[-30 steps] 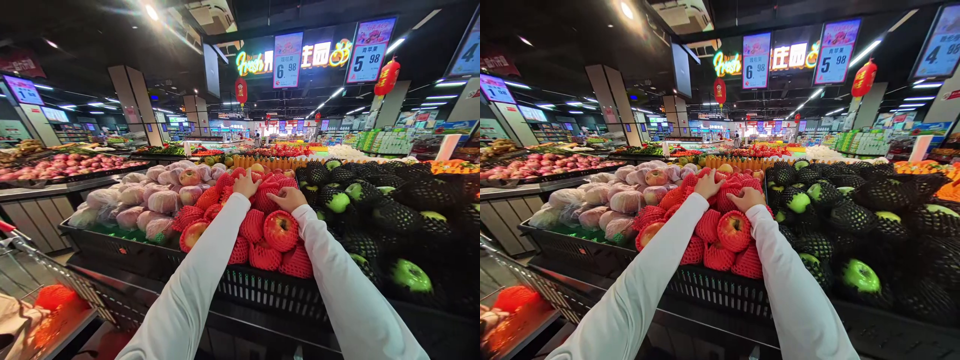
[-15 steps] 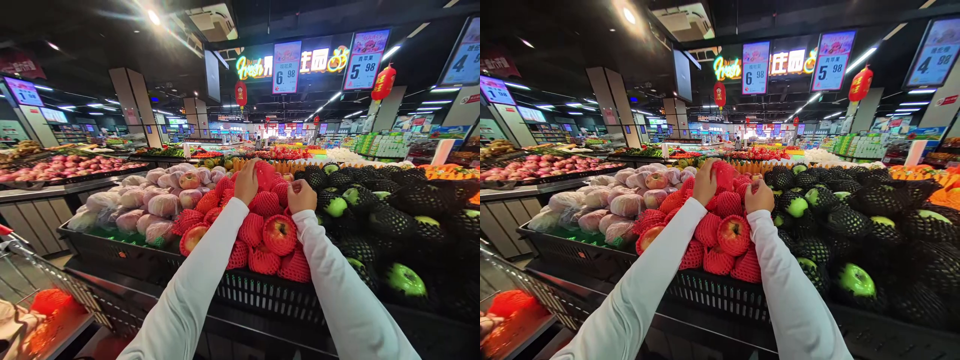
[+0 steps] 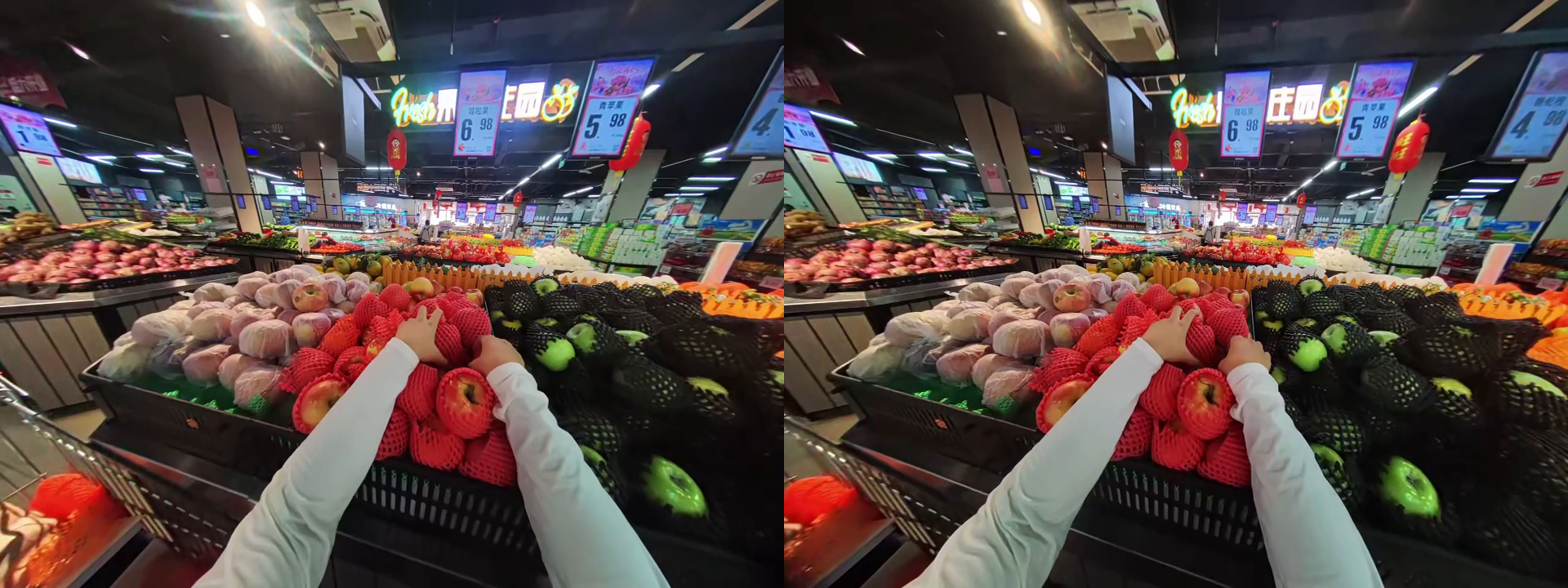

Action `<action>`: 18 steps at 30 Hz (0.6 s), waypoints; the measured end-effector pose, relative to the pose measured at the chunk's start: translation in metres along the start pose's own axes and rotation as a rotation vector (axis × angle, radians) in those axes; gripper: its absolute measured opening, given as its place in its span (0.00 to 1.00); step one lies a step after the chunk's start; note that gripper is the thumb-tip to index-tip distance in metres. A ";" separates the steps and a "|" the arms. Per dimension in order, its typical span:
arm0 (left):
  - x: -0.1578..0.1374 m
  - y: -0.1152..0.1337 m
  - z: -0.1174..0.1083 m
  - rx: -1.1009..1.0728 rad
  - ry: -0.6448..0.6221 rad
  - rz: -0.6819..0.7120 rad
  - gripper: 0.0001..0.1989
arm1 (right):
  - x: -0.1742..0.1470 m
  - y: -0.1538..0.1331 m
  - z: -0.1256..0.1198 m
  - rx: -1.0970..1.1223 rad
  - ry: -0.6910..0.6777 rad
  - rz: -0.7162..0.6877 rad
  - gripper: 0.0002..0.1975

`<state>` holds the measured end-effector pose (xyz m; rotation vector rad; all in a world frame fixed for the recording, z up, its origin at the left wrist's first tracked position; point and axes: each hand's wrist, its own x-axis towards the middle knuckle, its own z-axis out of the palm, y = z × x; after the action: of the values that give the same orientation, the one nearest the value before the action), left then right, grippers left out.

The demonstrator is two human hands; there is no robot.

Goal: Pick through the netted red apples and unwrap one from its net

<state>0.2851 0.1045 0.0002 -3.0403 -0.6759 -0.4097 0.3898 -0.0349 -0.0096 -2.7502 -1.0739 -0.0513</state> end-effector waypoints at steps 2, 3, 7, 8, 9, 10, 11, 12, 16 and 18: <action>0.002 0.000 0.001 -0.029 0.037 -0.009 0.55 | 0.002 0.002 0.001 -0.020 -0.009 -0.015 0.18; 0.004 0.000 0.001 -0.057 0.056 -0.009 0.52 | 0.003 0.002 0.001 -0.025 -0.012 -0.023 0.19; 0.011 -0.007 0.001 -0.299 0.141 -0.024 0.44 | 0.001 0.003 -0.001 -0.034 -0.020 -0.043 0.20; 0.013 -0.009 0.000 -0.383 0.175 -0.046 0.41 | 0.001 0.003 -0.001 -0.036 -0.020 -0.048 0.20; 0.014 -0.012 -0.001 -0.473 0.217 -0.084 0.38 | 0.000 0.003 -0.001 -0.038 -0.019 -0.053 0.20; 0.016 -0.014 -0.002 -0.568 0.266 -0.131 0.36 | 0.000 0.003 -0.001 -0.038 -0.018 -0.061 0.19; 0.017 -0.016 -0.004 -0.666 0.326 -0.175 0.33 | 0.000 0.004 -0.001 -0.040 -0.017 -0.068 0.18; 0.018 -0.017 -0.005 -0.765 0.402 -0.212 0.31 | 0.000 0.003 -0.001 -0.044 -0.013 -0.080 0.17; 0.022 -0.021 -0.006 -0.991 0.807 -0.273 0.27 | 0.004 -0.001 0.000 0.042 0.063 -0.243 0.11; 0.023 -0.021 -0.005 -0.979 0.924 -0.304 0.29 | 0.008 -0.004 0.002 0.195 0.035 -0.376 0.10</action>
<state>0.2950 0.1332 0.0096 -2.7558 -1.0122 -2.5458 0.3932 -0.0261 -0.0106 -2.3371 -1.4853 -0.0437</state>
